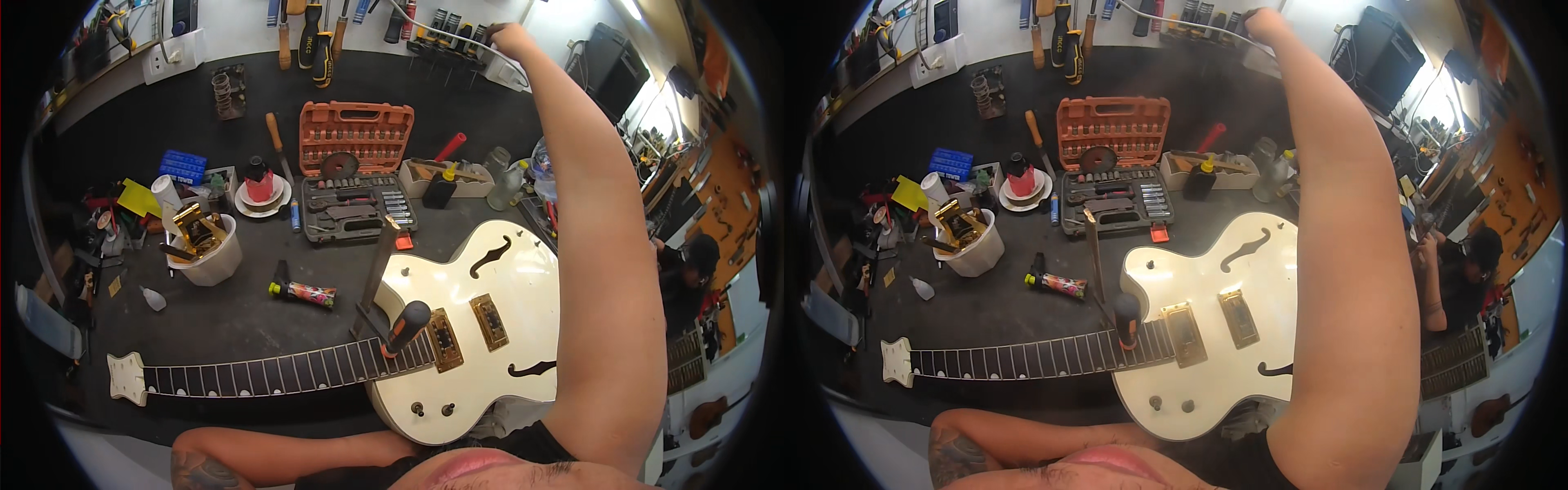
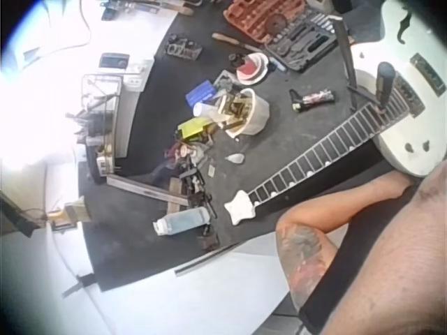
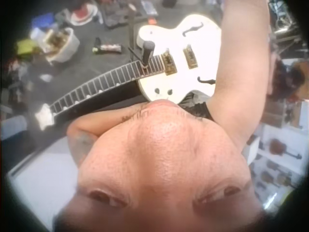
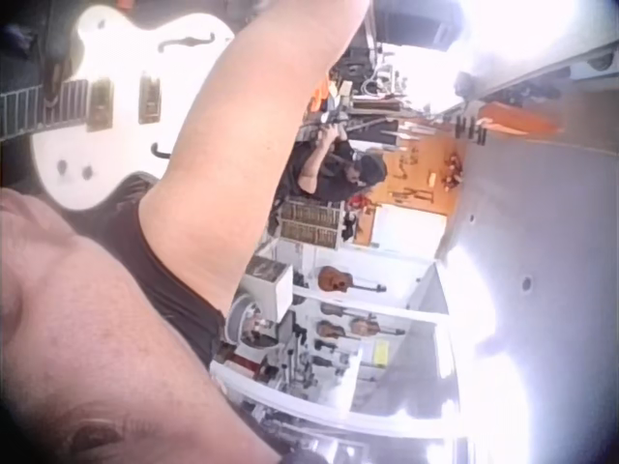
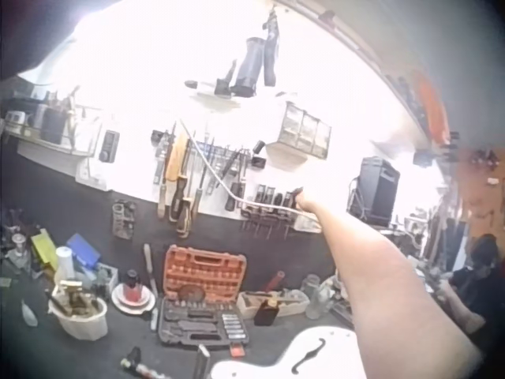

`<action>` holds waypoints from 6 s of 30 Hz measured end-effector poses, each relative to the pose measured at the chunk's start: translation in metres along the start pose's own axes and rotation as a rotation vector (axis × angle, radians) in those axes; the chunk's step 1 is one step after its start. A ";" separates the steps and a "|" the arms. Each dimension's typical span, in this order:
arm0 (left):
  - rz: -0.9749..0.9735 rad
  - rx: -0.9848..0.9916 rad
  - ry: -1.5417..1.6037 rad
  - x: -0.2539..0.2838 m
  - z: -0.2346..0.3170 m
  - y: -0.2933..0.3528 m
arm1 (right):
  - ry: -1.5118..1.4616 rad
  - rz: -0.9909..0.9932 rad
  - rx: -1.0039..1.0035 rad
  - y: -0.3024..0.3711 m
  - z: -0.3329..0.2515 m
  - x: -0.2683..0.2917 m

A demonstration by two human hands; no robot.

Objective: The person applies liquid from a bottle to the bridge of a guitar, then uses screwdrivers to tighten and adjust screws on the pickup and bridge components.

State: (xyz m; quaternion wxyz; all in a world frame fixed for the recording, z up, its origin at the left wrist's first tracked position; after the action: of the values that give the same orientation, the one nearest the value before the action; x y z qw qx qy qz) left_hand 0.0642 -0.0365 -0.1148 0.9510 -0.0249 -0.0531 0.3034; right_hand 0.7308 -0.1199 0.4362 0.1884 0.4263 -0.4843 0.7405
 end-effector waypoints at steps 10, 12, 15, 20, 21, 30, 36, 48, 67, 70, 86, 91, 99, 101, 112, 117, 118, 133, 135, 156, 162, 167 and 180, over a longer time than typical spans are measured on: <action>-0.143 0.150 -0.395 0.022 0.038 0.001 | -0.236 0.176 -0.139 0.051 -0.021 0.018; -0.151 0.051 -0.454 0.014 0.018 -0.008 | -0.257 0.077 -0.117 0.052 -0.007 0.009; -0.065 -0.027 -0.322 0.015 0.056 -0.009 | -0.324 -0.033 -0.094 0.045 -0.001 -0.009; -0.046 -0.103 0.050 0.014 0.047 -0.009 | 0.004 -0.118 -0.019 0.015 0.029 -0.020; -0.029 -0.050 0.062 0.006 0.026 -0.013 | 0.037 -0.074 -0.090 0.007 0.034 -0.011; -0.147 0.085 -0.023 0.002 0.022 -0.006 | 0.578 0.777 0.004 0.010 0.077 0.039; 0.002 -0.058 -0.364 0.027 0.100 -0.005 | -0.350 1.008 -0.166 0.157 -0.005 0.093; -0.580 -0.118 -0.818 0.027 0.255 -0.015 | -1.046 0.161 -0.144 0.454 -0.192 0.144; 0.361 -0.082 -0.027 0.297 0.269 -0.067 | -1.026 0.206 0.000 0.439 -0.227 0.096; 0.172 0.022 -0.021 0.295 0.258 -0.075 | -0.963 0.212 -0.029 0.441 -0.226 0.094; 0.034 -0.018 -0.030 0.288 0.235 -0.091 | -0.813 0.307 0.021 0.444 -0.228 0.090; 0.017 -0.027 -0.054 0.289 0.233 -0.091 | -0.857 0.322 0.039 0.445 -0.227 0.087; 0.058 0.015 -0.015 0.287 0.231 -0.092 | -0.942 0.221 -0.070 0.444 -0.231 0.096; 0.073 0.020 -0.010 0.288 0.230 -0.091 | -0.954 0.219 -0.069 0.443 -0.231 0.096; 0.079 0.007 -0.022 0.290 0.230 -0.091 | -1.256 0.215 -0.145 0.426 -0.235 0.092; 0.031 -0.013 -0.093 0.291 0.229 -0.094 | -1.462 0.160 -0.117 0.415 -0.246 0.087; 0.026 0.012 -0.119 0.291 0.229 -0.094 | -1.542 0.098 -0.080 0.415 -0.248 0.089; 0.087 0.035 0.072 0.289 0.230 -0.092 | -1.111 -0.231 0.118 0.389 -0.229 0.089; 0.127 0.016 0.032 0.292 0.227 -0.087 | -0.579 -0.155 0.179 0.399 -0.237 0.115; 0.102 -0.010 0.115 0.289 0.227 -0.095 | -0.053 -0.538 0.311 0.410 -0.232 0.192; 0.129 -0.083 0.084 0.292 0.220 -0.099 | -0.206 -0.457 0.332 0.419 -0.239 0.199; 0.090 -0.063 0.049 0.299 0.217 -0.100 | -0.321 -0.729 0.220 0.406 -0.224 0.187; 0.107 -0.065 0.097 0.298 0.218 -0.091 | -0.490 -0.696 0.268 0.489 -0.183 0.078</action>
State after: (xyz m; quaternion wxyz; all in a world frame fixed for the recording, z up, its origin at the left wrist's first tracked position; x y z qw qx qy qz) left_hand 0.3320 0.0655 0.1348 0.9337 -0.0732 -0.0155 0.3502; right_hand 0.2663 -0.1943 0.1965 0.2493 0.7474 -0.2421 0.5662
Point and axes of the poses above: each hand's wrist, its own y-axis away from the middle knuckle, its own x-axis out of the back of the hand, z = x × y, the point moved 1 cm from there along -y, towards the middle knuckle, and after that the axes turned 7 degrees about y, right-handed, at the moved point
